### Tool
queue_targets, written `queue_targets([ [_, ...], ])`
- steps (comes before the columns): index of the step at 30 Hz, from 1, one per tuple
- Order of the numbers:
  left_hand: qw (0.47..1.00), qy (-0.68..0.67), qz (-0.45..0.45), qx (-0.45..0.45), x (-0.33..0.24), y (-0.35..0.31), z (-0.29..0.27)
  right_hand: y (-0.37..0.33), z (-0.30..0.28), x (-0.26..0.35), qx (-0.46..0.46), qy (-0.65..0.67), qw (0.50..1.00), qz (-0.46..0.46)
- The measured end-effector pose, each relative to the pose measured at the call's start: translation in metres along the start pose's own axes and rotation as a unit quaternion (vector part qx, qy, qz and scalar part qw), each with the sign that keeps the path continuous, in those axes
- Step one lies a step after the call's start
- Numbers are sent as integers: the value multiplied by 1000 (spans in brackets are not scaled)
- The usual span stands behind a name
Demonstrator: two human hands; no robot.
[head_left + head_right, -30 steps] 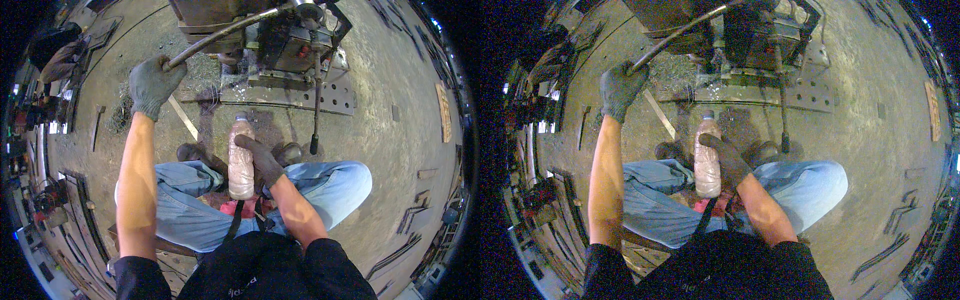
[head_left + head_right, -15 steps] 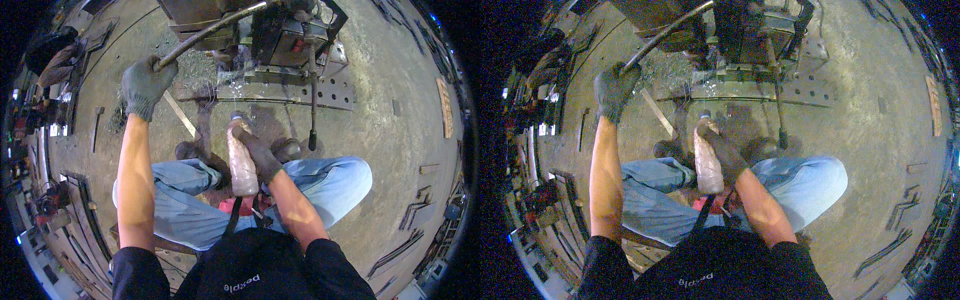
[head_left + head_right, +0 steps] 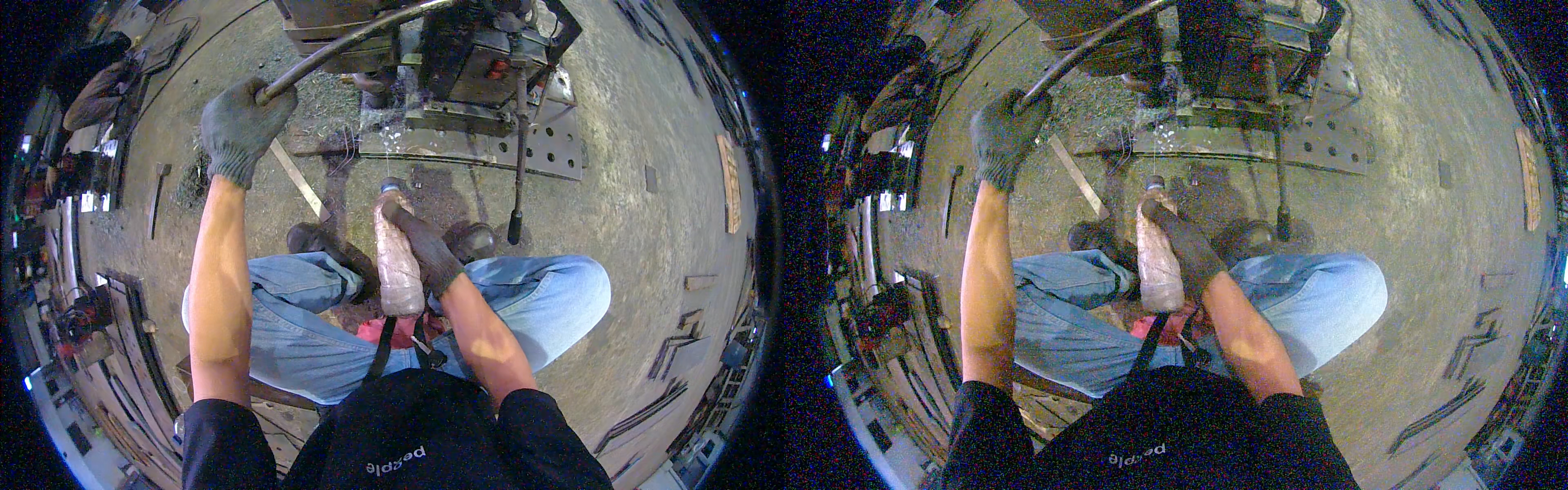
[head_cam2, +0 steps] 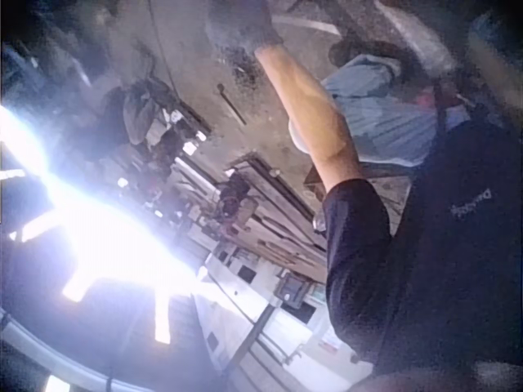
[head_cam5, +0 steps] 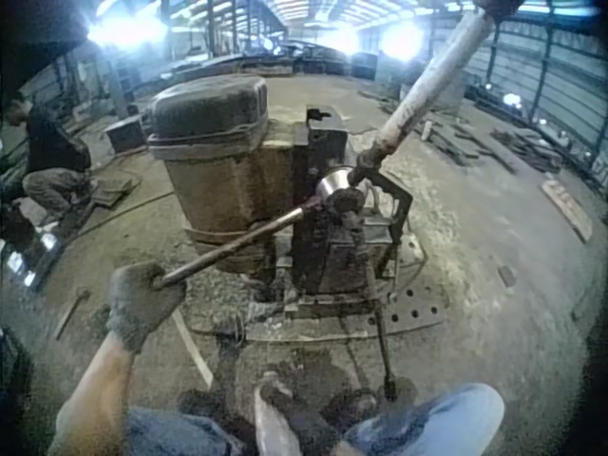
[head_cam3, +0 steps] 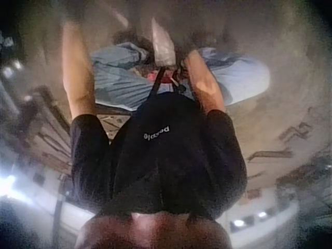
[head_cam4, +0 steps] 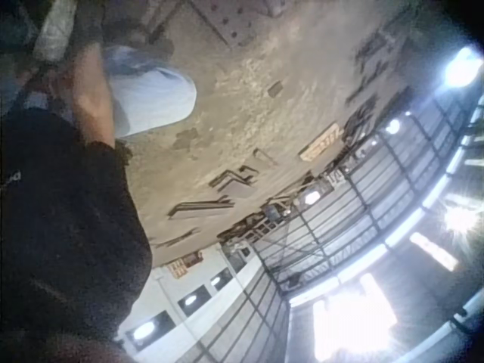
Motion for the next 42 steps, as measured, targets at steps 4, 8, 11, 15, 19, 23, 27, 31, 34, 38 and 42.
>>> queue_targets([
  [4, 1000, 14, 15, -10, -2, 0, -1, 6, -1, 1, 18, 7, 1000, -14],
  [8, 999, 20, 34, -31, 0, 0, 0, 10, -4, 0, -4, -24, 1000, -13],
  [11, 999, 1, 32, -29, -3, -3, -3, 31, -22, 0, -27, -92, 992, -87],
  [15, 999, -1, 28, -41, 0, -5, -6, 26, -14, -5, -13, -31, 998, -58],
  [19, 999, 6, 27, -32, 1, -2, -2, 23, -11, -2, -26, -38, 998, -43],
  [23, 999, 6, 27, -19, -2, -2, -2, 23, -10, -2, -28, -55, 997, -50],
  [27, 999, -6, 32, -10, 0, -1, -2, 18, -4, -2, -26, -55, 998, -32],
  [31, 999, -12, 30, -21, 3, -1, -1, 21, -4, -4, -18, -49, 998, -28],
  [34, 999, -19, 32, -12, -1, -3, -2, 27, -13, -6, -11, -44, 998, -48],
  [38, 999, 6, 32, -10, 1, -1, 0, 30, -14, -8, -9, -28, 999, -37],
  [42, 999, 5, 31, -11, 1, -2, 1, 26, -13, -5, -27, -49, 997, -45],
])
Point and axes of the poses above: each hand's wrist, its own y-axis towards the middle knuckle, its own z-axis out of the palm, x = y × z, the point moved 8 cm from there along y, towards the middle knuckle, and after that the axes turned 1 degree about -z, right-handed, at the moved point
